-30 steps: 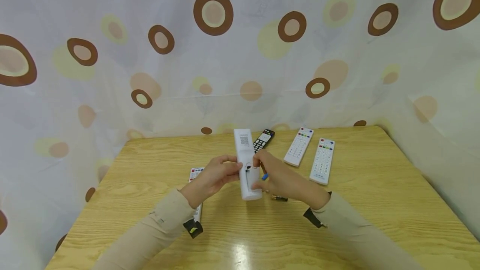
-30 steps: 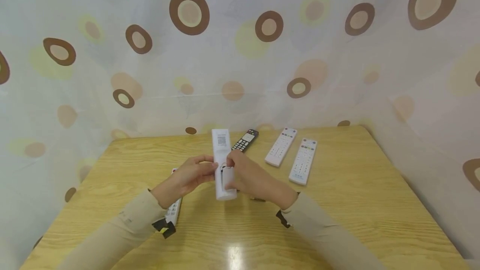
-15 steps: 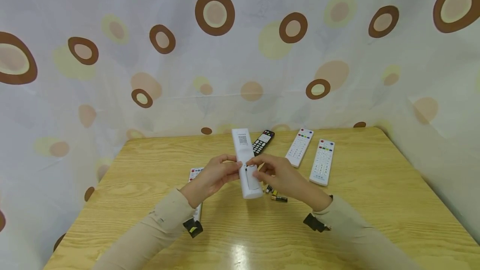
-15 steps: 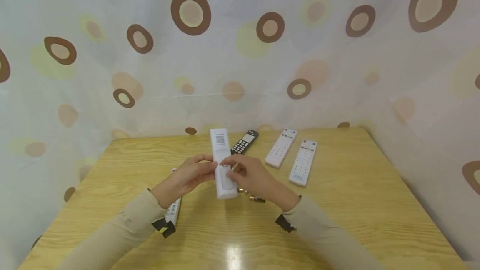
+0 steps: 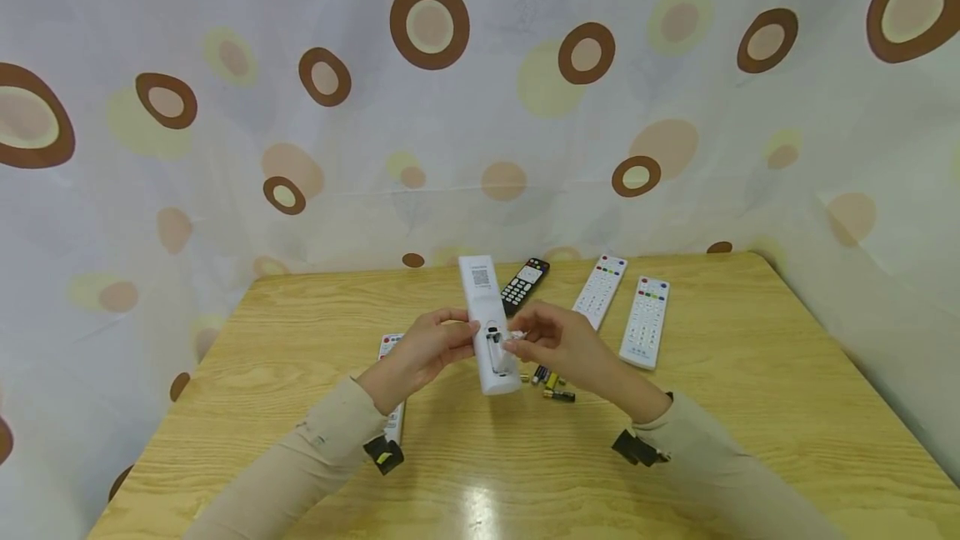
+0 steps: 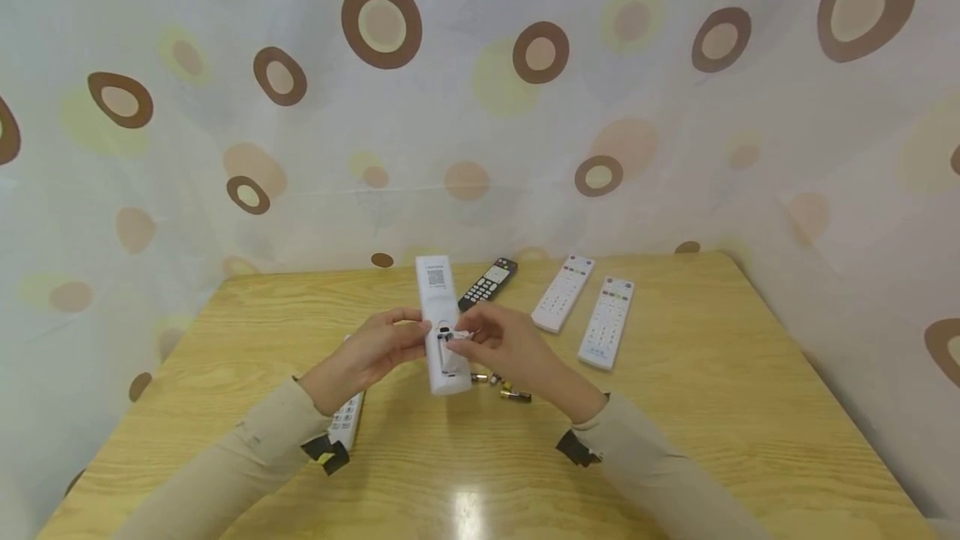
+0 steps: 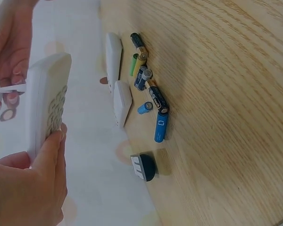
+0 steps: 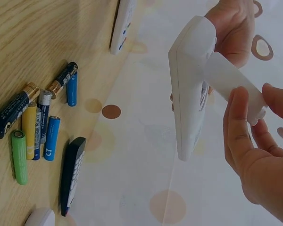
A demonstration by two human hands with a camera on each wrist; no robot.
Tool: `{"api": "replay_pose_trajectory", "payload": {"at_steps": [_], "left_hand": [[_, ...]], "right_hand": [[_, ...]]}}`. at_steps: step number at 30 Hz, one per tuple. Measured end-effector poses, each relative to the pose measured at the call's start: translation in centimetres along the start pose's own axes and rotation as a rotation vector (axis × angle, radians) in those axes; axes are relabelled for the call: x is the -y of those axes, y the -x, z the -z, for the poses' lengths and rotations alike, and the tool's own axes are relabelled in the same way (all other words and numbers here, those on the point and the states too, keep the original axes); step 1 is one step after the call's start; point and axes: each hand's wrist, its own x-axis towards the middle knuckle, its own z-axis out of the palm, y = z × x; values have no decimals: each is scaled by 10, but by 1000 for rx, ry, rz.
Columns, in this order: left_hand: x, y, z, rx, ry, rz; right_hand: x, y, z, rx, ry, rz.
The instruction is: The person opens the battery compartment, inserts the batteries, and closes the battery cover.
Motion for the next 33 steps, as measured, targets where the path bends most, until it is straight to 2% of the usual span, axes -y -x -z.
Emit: {"api": "replay_pose_trajectory", "payload": {"at_steps": [5,10,14,19,24,28,33], "left_hand": [[0,0,5,-41,13,-12],[-1,1,15,-71,6,-10],[-4,3,22,-84,-3,-4],[-6,6,29,-71,8,-25],[-7,9,32,-53,17,-29],[-6,11,32,-49,17,-22],[-5,13,31,-56,15,-6]], "right_hand": [[-5,5,3,-30,-18,7],[-11,13,12,-64,12,-37],[-20,18,17,-57,39,-80],[-34,26,16,12,39,-100],[-45,32,9,96,70,-61],[-53,35,1,154,179,-31],[-57,39,-7,211,277,-58]]}}
